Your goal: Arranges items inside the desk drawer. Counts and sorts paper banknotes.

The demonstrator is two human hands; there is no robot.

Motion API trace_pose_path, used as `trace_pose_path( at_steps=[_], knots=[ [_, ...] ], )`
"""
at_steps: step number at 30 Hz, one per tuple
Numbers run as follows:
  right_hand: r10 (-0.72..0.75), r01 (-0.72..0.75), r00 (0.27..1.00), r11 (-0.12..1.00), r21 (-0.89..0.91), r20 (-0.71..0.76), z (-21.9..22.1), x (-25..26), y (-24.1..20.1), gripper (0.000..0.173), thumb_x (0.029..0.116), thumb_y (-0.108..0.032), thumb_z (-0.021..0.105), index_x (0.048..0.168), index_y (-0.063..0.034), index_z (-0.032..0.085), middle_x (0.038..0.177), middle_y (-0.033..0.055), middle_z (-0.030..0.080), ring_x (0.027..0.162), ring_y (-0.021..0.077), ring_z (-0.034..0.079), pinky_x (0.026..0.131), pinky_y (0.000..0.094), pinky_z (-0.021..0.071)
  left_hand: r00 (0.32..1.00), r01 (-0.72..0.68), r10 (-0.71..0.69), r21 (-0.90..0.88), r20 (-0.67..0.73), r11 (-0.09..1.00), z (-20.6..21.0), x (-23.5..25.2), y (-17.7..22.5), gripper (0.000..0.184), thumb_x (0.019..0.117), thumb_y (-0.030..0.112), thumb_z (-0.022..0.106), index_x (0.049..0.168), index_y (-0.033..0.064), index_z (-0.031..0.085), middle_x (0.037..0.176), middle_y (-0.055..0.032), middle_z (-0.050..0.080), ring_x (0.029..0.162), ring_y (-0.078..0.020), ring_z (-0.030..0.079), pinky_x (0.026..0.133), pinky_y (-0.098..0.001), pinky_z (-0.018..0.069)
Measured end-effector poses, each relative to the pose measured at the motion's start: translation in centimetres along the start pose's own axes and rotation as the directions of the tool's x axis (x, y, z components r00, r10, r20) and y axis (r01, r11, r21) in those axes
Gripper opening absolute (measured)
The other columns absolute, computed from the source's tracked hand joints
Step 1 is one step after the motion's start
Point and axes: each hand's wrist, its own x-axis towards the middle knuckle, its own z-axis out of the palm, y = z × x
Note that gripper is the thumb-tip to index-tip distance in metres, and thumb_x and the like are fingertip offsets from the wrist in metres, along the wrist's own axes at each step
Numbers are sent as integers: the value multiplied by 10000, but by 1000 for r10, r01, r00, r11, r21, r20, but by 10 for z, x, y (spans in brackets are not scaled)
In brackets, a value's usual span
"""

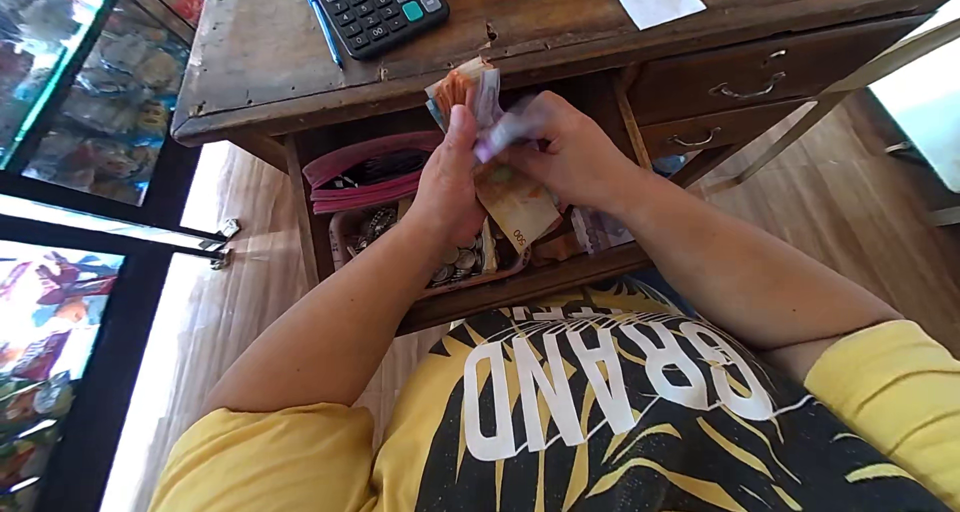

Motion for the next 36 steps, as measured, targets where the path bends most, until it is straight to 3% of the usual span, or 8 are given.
trace_pose_path(
  at_steps=[4,7,13,17,22,28,32,36],
  knots=[
    [-331,313,943,917,-250,-36,0,1,7,294,930,-93,652,1192,-132,781,1106,166,649,1066,322,596,919,451,490,996,55,-44,-130,83,990,-4,-1,7,654,959,718,422,1345,197,509,1163,13,689,1121,-130,660,959,-369,568],
    [-460,427,888,828,-363,-7,-1,4,9,277,997,-85,583,1180,-148,781,1353,130,654,1275,342,573,1051,524,428,995,77,-64,-188,73,979,-6,-1,8,278,1017,368,542,1178,155,620,1045,-34,744,991,-142,724,884,-364,611],
    [-424,431,901,848,-309,92,0,6,19,388,1014,-69,506,1281,-225,740,1439,56,629,1391,362,519,1145,671,292,989,110,-131,-259,-68,960,-6,6,7,356,1114,310,250,1217,137,544,1094,-63,689,1054,-178,687,924,-403,583],
    [-436,436,899,900,-6,38,-12,8,19,338,969,18,522,1100,-102,810,1427,179,613,1426,343,483,1213,479,334,983,35,-91,-321,-160,946,-18,15,13,406,1090,226,200,1259,113,551,1075,-79,690,994,-188,701,869,-381,599],
    [22,46,950,977,-209,311,-59,2,5,220,940,21,565,940,-56,771,1033,87,736,1000,187,684,918,418,545,976,-153,104,-266,-192,952,-34,17,33,392,1081,167,157,1243,105,508,976,-82,688,902,-206,724,829,-368,621],
    [596,94,470,699,-708,651,-26,-4,2,323,937,-6,650,1224,-135,725,1159,203,690,1144,443,631,953,678,478,974,-176,172,-10,-149,984,-24,11,29,387,1041,118,193,1298,97,481,994,-59,721,892,-195,735,811,-344,624],
    [670,118,461,604,-789,582,-18,-3,1,111,977,-105,655,1036,-29,708,1067,206,682,1076,428,639,892,652,472,977,-147,143,-11,-161,989,-22,9,26,383,1046,119,201,1297,81,487,1001,-86,745,894,-211,749,806,-357,632],
    [434,53,587,822,-567,684,-48,-2,12,55,922,-99,731,911,-55,762,917,152,704,921,344,665,822,602,513,974,-94,76,-73,-216,993,-24,12,28,389,1062,134,195,1325,86,478,984,-93,731,871,-208,747,775,-349,635]
  ],
)
